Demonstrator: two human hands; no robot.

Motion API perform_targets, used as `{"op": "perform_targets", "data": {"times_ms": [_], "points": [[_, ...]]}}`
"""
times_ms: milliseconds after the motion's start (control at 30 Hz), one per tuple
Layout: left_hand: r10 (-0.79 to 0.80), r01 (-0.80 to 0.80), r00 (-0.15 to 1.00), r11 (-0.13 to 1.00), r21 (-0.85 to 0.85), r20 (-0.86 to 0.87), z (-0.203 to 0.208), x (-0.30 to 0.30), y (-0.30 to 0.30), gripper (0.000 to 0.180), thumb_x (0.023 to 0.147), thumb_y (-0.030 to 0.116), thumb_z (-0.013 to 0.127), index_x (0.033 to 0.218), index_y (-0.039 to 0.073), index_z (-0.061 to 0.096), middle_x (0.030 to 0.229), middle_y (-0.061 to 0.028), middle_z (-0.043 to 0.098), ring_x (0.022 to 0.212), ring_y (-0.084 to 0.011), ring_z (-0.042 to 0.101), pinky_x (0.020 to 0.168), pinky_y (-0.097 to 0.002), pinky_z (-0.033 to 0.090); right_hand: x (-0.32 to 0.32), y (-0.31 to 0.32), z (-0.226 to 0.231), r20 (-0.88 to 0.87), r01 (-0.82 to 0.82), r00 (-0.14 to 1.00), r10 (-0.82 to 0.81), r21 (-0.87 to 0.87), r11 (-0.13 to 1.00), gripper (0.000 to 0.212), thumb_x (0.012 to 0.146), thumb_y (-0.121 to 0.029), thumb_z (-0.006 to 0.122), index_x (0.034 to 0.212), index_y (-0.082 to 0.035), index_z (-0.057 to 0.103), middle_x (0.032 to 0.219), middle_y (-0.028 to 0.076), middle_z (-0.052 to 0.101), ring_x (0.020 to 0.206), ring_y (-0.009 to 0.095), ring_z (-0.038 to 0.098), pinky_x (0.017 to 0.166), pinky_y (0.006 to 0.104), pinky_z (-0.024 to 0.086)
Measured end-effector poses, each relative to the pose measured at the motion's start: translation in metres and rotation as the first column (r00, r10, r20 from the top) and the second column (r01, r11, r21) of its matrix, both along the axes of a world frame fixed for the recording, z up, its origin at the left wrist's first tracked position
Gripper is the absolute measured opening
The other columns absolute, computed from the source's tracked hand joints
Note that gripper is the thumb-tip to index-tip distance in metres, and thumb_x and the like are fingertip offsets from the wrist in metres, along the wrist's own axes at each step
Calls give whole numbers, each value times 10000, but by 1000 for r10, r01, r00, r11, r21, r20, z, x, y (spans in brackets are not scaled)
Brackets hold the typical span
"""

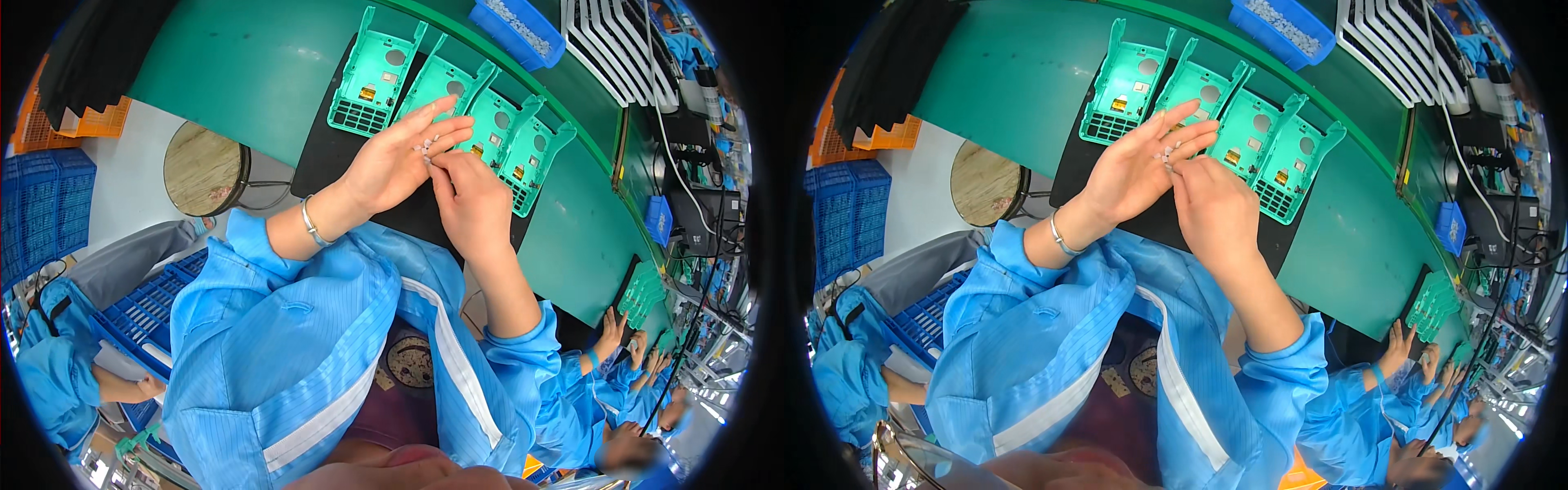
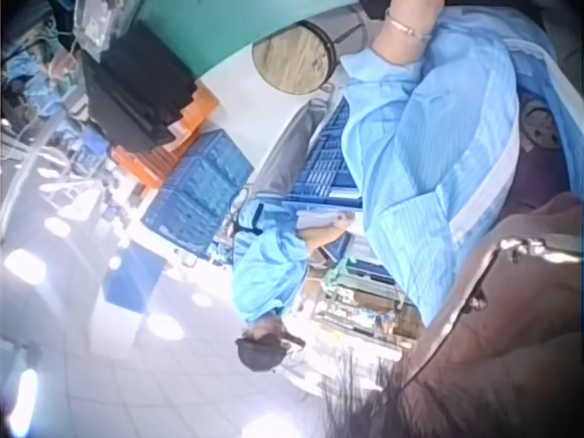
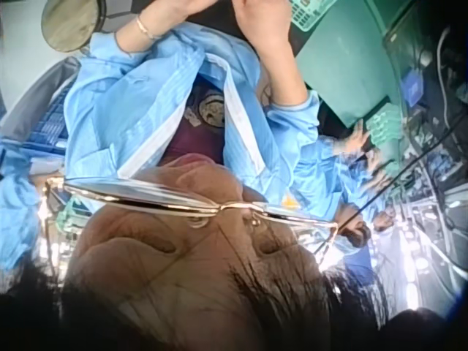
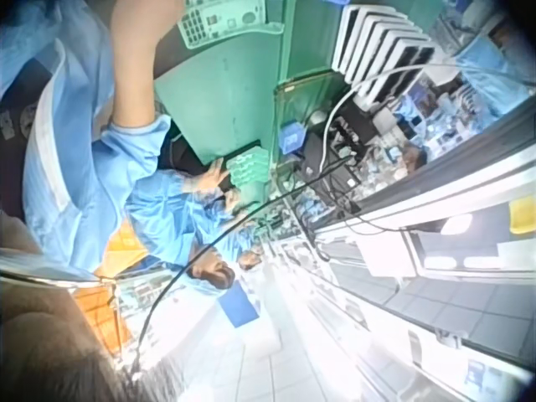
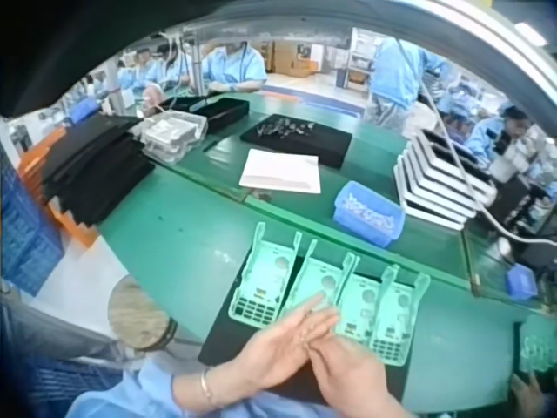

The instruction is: Assembling small electronic components into green plastic housings on an industrial production line.

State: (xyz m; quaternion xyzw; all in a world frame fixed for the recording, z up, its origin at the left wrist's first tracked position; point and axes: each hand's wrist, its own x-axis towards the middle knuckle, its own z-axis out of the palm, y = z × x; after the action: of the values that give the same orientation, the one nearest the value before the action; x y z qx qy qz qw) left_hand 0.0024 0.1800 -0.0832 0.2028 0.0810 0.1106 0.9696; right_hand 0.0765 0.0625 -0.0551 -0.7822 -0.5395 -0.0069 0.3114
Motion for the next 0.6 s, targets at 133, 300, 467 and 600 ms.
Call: {"op": "perform_targets", "data": {"times_ms": [133,300,467,600], "points": [[-18,18,1000,999,-28,-2,-5,4,-4,608,954,386,412,1410,27,232,1388,-198,355,1304,-275,327,1073,-400,272,5,-5,-3,-65,24,998,-25,-15,1000,91,754,-76,663,824,-51,611,744,75,615,637,243,615,551,334,496],[-49,49,999,996,-71,-5,-8,5,-5,578,959,364,410,1402,30,246,1383,-194,367,1294,-260,349,1053,-387,307,11,-13,2,-309,113,941,-135,-87,990,100,753,-78,673,832,-25,642,713,81,623,589,187,609,551,278,492],[-64,60,998,991,-121,-29,-16,7,-8,505,961,288,430,1356,-8,323,1347,-209,407,1266,-276,403,1047,-396,349,41,-35,-4,-610,366,676,-413,-208,907,129,795,-117,678,843,3,671,691,14,636,622,54,573,582,212,469],[-59,58,998,992,-112,-5,-21,8,-6,446,960,229,441,1327,-13,366,1321,-202,441,1242,-264,435,1025,-379,379,67,-39,2,-712,433,523,-468,-252,866,140,808,-113,660,860,17,661,697,9,626,636,56,573,600,191,441]]}}
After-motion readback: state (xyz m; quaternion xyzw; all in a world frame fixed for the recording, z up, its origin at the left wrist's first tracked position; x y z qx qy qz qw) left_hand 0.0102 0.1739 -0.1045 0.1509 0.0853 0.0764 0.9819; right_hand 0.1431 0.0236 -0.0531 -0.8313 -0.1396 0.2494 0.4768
